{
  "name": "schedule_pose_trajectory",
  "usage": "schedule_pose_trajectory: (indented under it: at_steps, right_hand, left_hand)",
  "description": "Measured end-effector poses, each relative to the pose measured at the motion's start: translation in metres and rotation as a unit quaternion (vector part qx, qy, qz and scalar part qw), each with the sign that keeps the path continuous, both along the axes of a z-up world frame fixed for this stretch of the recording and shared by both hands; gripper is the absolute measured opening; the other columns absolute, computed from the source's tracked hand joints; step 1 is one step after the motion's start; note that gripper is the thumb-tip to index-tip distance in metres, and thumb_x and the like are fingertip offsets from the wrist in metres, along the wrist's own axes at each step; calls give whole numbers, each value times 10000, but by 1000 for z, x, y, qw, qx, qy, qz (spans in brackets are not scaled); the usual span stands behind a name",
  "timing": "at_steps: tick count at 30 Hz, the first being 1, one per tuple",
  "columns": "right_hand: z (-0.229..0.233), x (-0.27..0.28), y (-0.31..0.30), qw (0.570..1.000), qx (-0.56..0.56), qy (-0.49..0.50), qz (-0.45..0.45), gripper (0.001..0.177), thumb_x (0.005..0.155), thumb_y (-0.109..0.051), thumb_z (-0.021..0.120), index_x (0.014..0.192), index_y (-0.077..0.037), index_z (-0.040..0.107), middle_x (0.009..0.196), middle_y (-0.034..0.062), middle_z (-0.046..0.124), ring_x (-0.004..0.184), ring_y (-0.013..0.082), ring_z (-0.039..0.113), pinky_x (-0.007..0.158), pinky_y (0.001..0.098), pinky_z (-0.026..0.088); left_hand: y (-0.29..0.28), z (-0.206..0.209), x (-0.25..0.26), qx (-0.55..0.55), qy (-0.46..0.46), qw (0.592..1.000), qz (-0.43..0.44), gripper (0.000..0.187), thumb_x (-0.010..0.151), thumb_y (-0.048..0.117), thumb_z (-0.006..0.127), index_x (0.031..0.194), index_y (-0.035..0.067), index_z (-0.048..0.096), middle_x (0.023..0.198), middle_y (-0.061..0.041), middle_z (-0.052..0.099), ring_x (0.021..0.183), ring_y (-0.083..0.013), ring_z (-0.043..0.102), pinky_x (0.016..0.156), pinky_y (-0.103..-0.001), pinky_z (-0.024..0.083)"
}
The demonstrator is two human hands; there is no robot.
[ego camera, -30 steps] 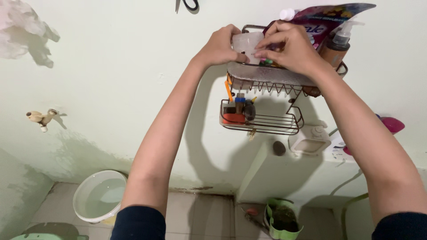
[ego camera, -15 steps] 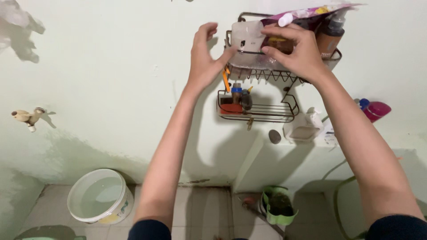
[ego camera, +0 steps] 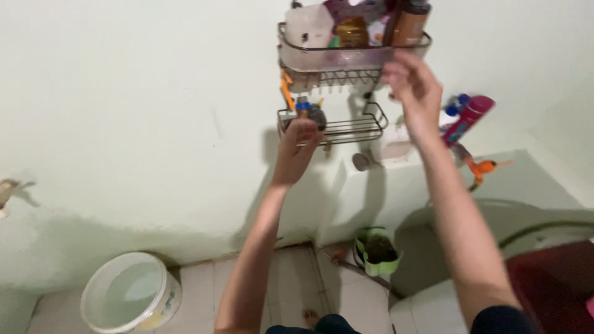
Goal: The person organizes bathroom items by moving them from a cluttered countertop onto a wall-mounted wire rack. They place a soap dish, small bottles, a pump bottle, a sachet, a cup, toothpaste, and toothbrushes onto the rack shelves.
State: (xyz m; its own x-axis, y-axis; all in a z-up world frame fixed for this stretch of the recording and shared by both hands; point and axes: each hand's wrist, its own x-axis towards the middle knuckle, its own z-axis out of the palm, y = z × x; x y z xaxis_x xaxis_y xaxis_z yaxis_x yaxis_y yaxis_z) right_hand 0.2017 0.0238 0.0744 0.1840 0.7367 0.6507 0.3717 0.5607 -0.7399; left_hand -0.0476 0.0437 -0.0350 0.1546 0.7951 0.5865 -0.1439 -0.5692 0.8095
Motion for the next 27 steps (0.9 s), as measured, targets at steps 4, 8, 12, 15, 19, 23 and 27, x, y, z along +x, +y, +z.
schedule_pose_trajectory:
  at_steps: [4, 8, 12, 15, 19, 23, 27]
  right_hand:
    - [-61, 3, -70, 984, -93, 124, -86, 403, 1013, -287, 648, 1373, -113, 599, 1152, 44, 742, 982, 136, 718, 739, 264, 528]
    - [-114, 10, -145, 959, -131, 211, -138, 339, 1020, -273, 600, 1321, -119, 626, 1123, 25, 721, 996, 130, 704, 774, 282, 540]
    - [-145, 33, -221, 929, -157, 239, -233, 305, 1010, -244, 590, 1281, -126, 665, 1088, 21, 713, 980, 126, 709, 776, 295, 541]
    - [-156, 59, -284, 903, -154, 246, -316, 285, 999, -223, 599, 1257, -125, 672, 1066, 13, 723, 958, 111, 698, 763, 276, 544]
    - [-160, 100, -370, 877, -130, 228, -403, 247, 1015, -195, 611, 1234, -102, 680, 1041, 5, 738, 892, 79, 655, 729, 234, 520]
    - [-166, 139, -459, 851, -101, 159, -490, 124, 1004, -131, 646, 1083, -50, 695, 976, 15, 734, 859, 73, 681, 722, 230, 520]
    - [-176, 171, -536, 833, -72, 119, -535, 74, 1005, -82, 698, 967, -19, 707, 918, 21, 720, 826, 76, 658, 760, 230, 547]
  left_hand:
    - [-24, -39, 34, -80, 2, 992, -96, 250, 1000, 201, 666, 1175, 30, 613, 1132, -84, 707, 1026, -179, 686, 873, -319, 567]
    - [-59, -69, 71, -143, 85, 972, -168, 277, 991, 239, 658, 1180, 40, 623, 1152, -77, 715, 1013, -185, 690, 860, -333, 562]
    - [-107, -95, 104, -151, 76, 950, -261, 274, 1021, 241, 659, 1168, 11, 637, 1124, -124, 721, 1007, -213, 676, 872, -342, 550]
    - [-135, -105, 136, -216, 157, 918, -293, 282, 1000, 254, 627, 1201, 57, 638, 1154, -59, 702, 1024, -159, 698, 889, -303, 531]
    - [-177, -116, 186, -181, 166, 891, -381, 238, 979, 214, 656, 1140, 37, 655, 1031, -67, 720, 911, -141, 697, 818, -294, 550]
    - [-212, -125, 221, -143, 151, 867, -454, 199, 985, 164, 672, 1125, 25, 644, 967, -50, 720, 876, -108, 669, 788, -273, 538]
    - [-249, -129, 252, -135, 178, 838, -497, 191, 995, 132, 658, 1152, 28, 627, 836, -77, 706, 764, -110, 613, 708, -272, 493]
